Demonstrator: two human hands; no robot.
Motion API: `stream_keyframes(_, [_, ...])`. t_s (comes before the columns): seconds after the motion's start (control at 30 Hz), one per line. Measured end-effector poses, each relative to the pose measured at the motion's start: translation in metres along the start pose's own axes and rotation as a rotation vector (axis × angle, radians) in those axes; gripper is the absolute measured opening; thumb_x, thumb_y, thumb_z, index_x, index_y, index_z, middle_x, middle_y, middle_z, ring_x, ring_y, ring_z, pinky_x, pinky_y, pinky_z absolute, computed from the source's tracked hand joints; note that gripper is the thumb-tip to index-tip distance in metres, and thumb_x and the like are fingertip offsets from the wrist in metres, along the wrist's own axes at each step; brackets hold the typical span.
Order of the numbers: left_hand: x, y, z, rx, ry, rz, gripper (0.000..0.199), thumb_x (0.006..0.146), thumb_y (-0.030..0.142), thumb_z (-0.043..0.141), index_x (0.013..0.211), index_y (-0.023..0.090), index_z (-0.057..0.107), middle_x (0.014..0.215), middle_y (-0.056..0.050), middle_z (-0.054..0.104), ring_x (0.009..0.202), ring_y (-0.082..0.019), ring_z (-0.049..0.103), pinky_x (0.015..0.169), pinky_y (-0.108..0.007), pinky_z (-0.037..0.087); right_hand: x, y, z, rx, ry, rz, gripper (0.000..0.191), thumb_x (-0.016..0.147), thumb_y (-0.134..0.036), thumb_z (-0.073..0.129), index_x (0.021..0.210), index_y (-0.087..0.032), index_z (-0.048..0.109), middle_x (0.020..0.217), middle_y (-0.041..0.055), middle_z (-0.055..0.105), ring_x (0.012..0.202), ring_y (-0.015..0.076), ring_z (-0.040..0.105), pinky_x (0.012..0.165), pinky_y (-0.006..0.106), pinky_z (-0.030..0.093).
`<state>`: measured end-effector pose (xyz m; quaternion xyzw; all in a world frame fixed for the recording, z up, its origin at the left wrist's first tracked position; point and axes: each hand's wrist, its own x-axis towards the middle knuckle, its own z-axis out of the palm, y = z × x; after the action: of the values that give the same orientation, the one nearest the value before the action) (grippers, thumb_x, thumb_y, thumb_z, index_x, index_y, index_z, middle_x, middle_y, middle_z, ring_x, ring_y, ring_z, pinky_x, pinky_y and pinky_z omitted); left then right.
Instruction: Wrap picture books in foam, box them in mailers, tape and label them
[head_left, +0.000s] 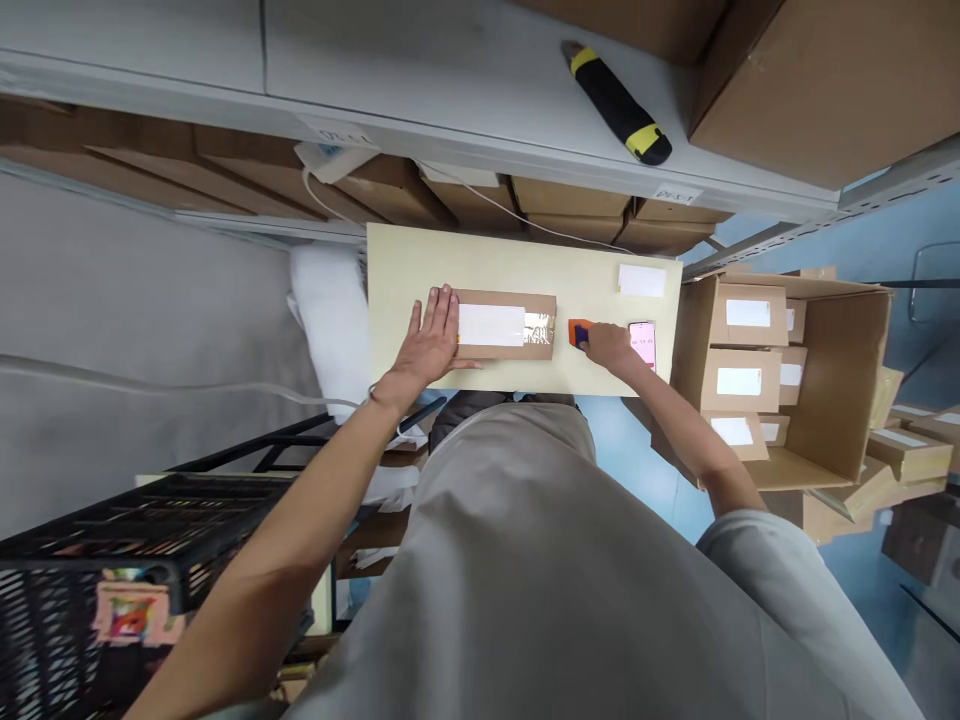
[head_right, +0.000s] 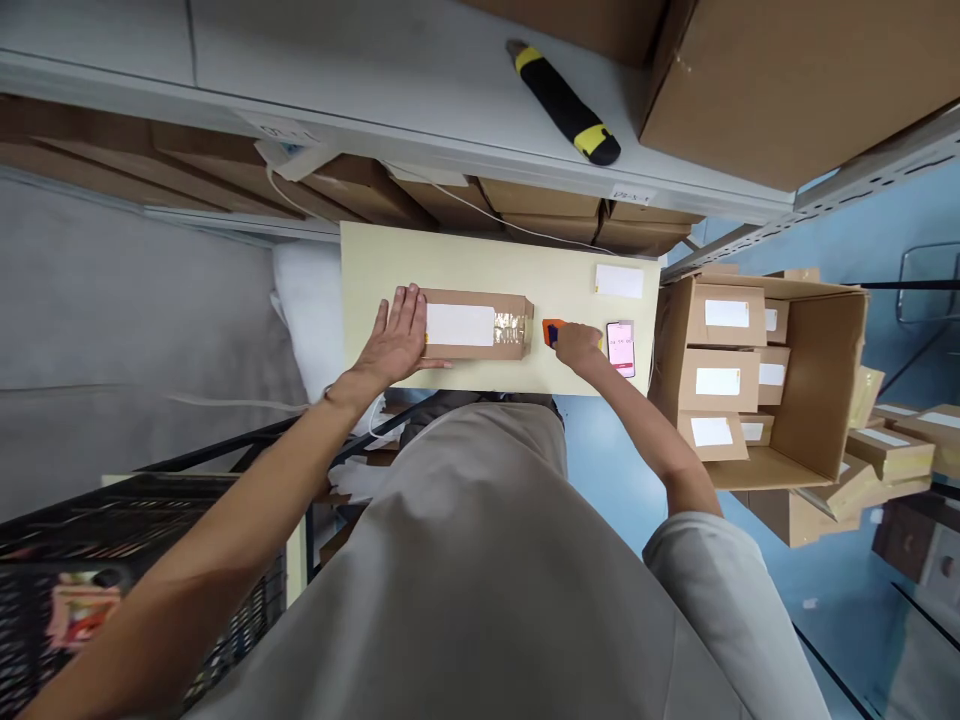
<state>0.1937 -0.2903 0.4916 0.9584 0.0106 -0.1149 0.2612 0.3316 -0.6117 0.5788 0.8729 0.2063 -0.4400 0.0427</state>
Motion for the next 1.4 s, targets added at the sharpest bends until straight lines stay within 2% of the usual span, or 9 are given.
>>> stream_keyframes(0.17, [0.016,0.051,-0.011,-0.076,0.176,0.053,0.149,0.082,0.091,0.078,0.182,0.000,0.018,0.186,-0.041,0.007,0.177,-0.058,0.001,0.139,-0.080,0.001,-0.047,0.006,-0.029,0.117,0.330,0.145,0.051,0.116,-0.048,0.046,0.145,-0.011,0.063,0.135,0.0312,0.077,0.128,0.0440,0.076,0.101,0.047,0.060])
stream_keyframes(0.43, [0.081,0.168,-0.107,-0.186,0.641,0.380,0.095,0.100,0.050,0.072,0.181,0.020,0.031,0.180,-0.026,0.039,0.168,-0.048,0.039,0.138,-0.068,0.028,-0.074,-0.063,-0.161,0.071,0.805,-0.281,0.056,0.112,-0.029,0.038,0.162,-0.004,0.038,0.140,0.0299,0.074,0.127,0.0454,0.072,0.113,0.057,0.055])
stream_keyframes(0.6, [0.097,0.163,-0.145,-0.216,0.723,0.365,0.088,0.096,0.037,0.071,0.176,0.019,0.037,0.175,-0.026,0.044,0.164,-0.047,0.043,0.134,-0.068,0.034,-0.038,-0.107,-0.230,-0.129,0.919,-0.291,0.055,0.107,-0.018,0.039,0.159,-0.001,0.048,0.147,0.0311,0.071,0.142,0.0432,0.064,0.127,0.057,0.043])
stream_keyframes(0.77, [0.084,0.129,-0.129,-0.246,0.708,0.293,0.076,0.099,0.039,0.067,0.168,0.015,0.046,0.168,-0.027,0.051,0.161,-0.045,0.047,0.133,-0.066,0.038,-0.021,-0.124,-0.248,-0.171,0.930,-0.239,0.058,0.106,-0.014,0.040,0.160,0.002,0.052,0.161,0.0309,0.064,0.154,0.0397,0.054,0.138,0.054,0.031])
stream_keyframes(0.9, [0.058,0.066,-0.086,-0.355,0.643,0.056,0.070,0.098,0.043,0.066,0.160,0.014,0.054,0.164,-0.029,0.056,0.157,-0.047,0.053,0.131,-0.067,0.043,-0.028,-0.112,-0.199,-0.014,1.140,-0.217,0.069,0.112,-0.029,0.037,0.178,-0.009,0.033,0.176,0.0275,0.049,0.164,0.0428,0.043,0.136,0.065,0.031])
stream_keyframes(1.07, [0.011,-0.008,-0.009,-0.522,0.588,-0.382,0.063,0.092,0.048,0.072,0.143,0.012,0.064,0.144,-0.031,0.070,0.147,-0.050,0.062,0.128,-0.067,0.048,-0.023,-0.103,-0.048,0.233,0.986,0.032,0.077,0.120,-0.049,0.026,0.182,-0.004,0.018,0.185,0.0314,0.031,0.174,0.0386,0.032,0.140,0.052,0.033])
stream_keyframes(1.17, [-0.002,-0.004,0.022,-0.555,0.475,-0.462,0.054,0.097,0.055,0.071,0.134,0.015,0.067,0.126,-0.028,0.079,0.131,-0.049,0.073,0.115,-0.062,0.057,0.000,-0.119,0.035,0.380,0.698,0.149,0.099,0.116,-0.065,0.039,0.179,0.008,0.014,0.185,0.0378,0.025,0.177,0.0396,0.028,0.141,0.049,0.034])
stream_keyframes(1.23, [-0.001,0.014,0.030,-0.498,0.411,-0.493,0.059,0.099,0.059,0.070,0.135,0.014,0.066,0.126,-0.028,0.080,0.125,-0.049,0.076,0.107,-0.057,0.060,0.021,-0.128,0.067,0.478,0.686,0.188,0.112,0.112,-0.075,0.044,0.179,0.010,0.012,0.186,0.0384,0.022,0.178,0.0418,0.024,0.141,0.053,0.033])
stream_keyframes(1.4, [0.006,0.033,0.022,-0.354,0.280,-0.660,0.066,0.101,0.063,0.071,0.142,0.012,0.069,0.130,-0.025,0.082,0.123,-0.045,0.077,0.100,-0.046,0.059,0.057,-0.109,0.089,0.774,0.835,0.199,0.107,0.112,-0.077,0.038,0.179,0.005,0.023,0.170,0.0362,0.054,0.160,0.0417,0.056,0.127,0.053,0.050])
